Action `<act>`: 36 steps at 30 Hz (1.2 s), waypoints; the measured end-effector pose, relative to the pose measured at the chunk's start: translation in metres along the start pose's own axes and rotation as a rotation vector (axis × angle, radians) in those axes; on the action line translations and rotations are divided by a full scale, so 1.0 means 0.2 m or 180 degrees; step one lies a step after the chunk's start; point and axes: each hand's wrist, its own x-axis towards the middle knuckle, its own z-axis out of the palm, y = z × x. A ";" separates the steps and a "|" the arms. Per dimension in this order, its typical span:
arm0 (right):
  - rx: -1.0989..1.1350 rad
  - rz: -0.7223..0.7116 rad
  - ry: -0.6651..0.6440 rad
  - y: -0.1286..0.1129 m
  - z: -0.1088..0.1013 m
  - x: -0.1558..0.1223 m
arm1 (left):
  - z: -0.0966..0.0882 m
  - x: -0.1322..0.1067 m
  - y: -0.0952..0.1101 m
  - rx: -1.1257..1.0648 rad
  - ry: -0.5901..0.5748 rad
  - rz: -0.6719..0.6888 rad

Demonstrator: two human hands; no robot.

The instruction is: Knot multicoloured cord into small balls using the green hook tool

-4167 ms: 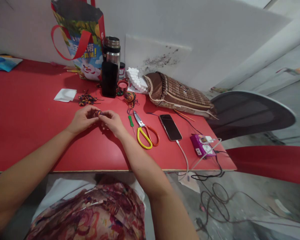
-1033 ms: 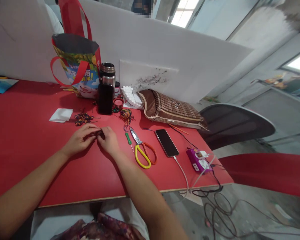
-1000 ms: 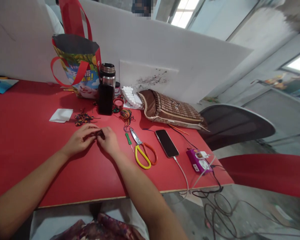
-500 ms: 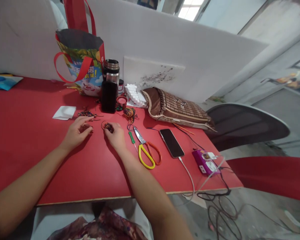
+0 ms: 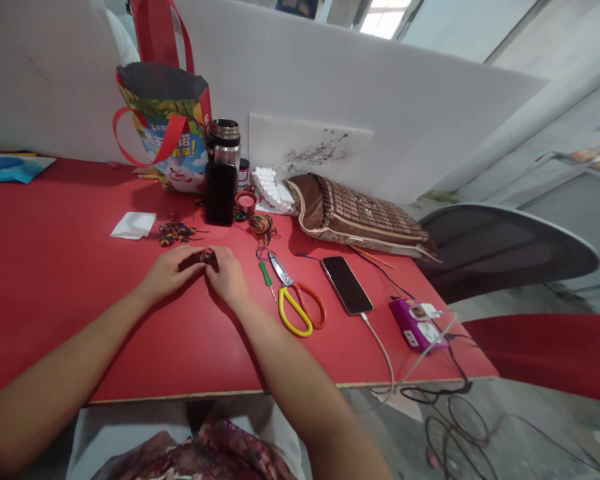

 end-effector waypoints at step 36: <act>-0.0464 0.0258 -0.0386 0.03 -0.18 0.03 | -0.10 0.73 -0.32 0.1417 0.0625 -0.0832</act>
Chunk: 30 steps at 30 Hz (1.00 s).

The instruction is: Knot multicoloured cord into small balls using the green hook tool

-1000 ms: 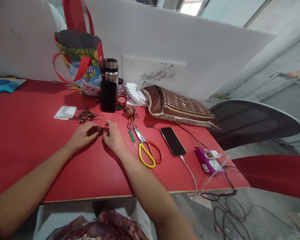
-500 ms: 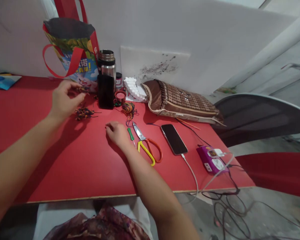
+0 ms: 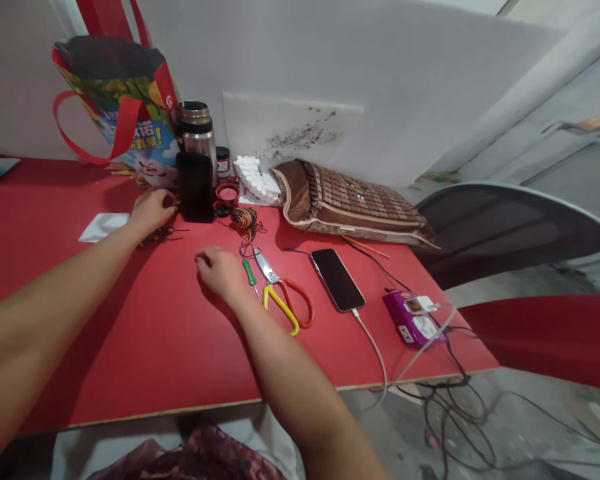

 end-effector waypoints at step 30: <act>-0.1013 0.0646 0.0630 0.09 -0.22 -0.02 | -0.08 -0.78 0.14 -0.1336 -0.0158 0.0435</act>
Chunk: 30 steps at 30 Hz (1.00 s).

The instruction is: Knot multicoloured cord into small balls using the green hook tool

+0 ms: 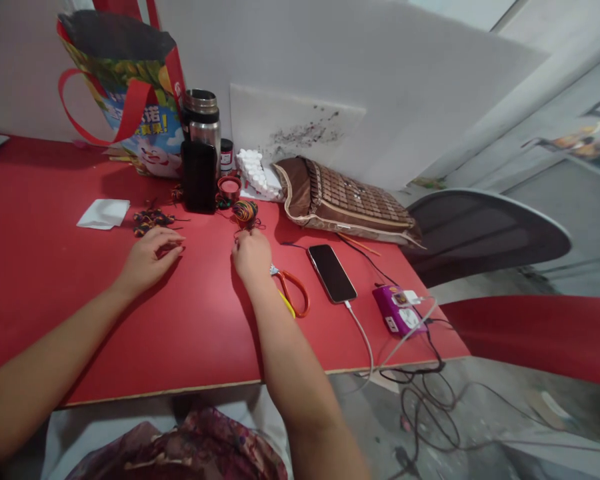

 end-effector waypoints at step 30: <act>0.1959 -0.1317 0.0133 -0.19 0.07 -0.20 | -0.15 0.06 0.12 -0.3215 -0.0510 -0.1727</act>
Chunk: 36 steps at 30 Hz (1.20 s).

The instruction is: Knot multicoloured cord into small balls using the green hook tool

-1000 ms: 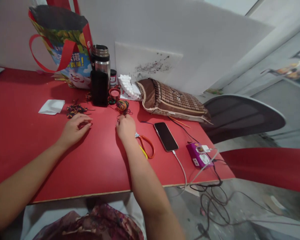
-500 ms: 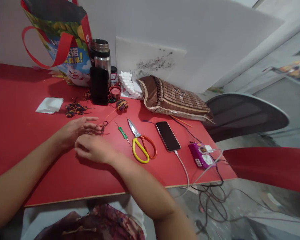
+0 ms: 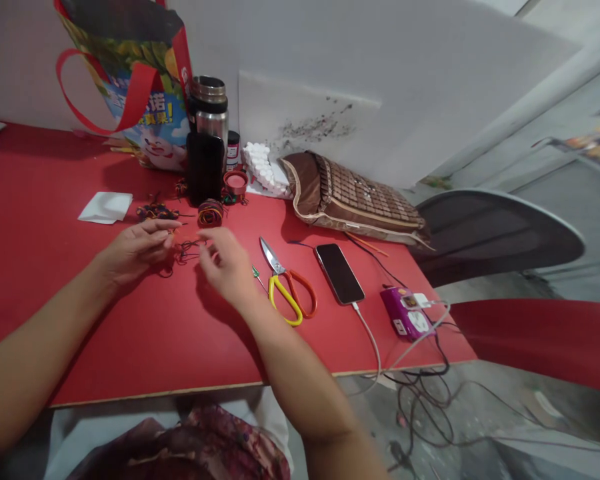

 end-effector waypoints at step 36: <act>-0.1230 0.0429 -0.2080 0.21 -0.32 0.35 | -0.05 0.06 0.06 -0.0677 0.1004 0.0733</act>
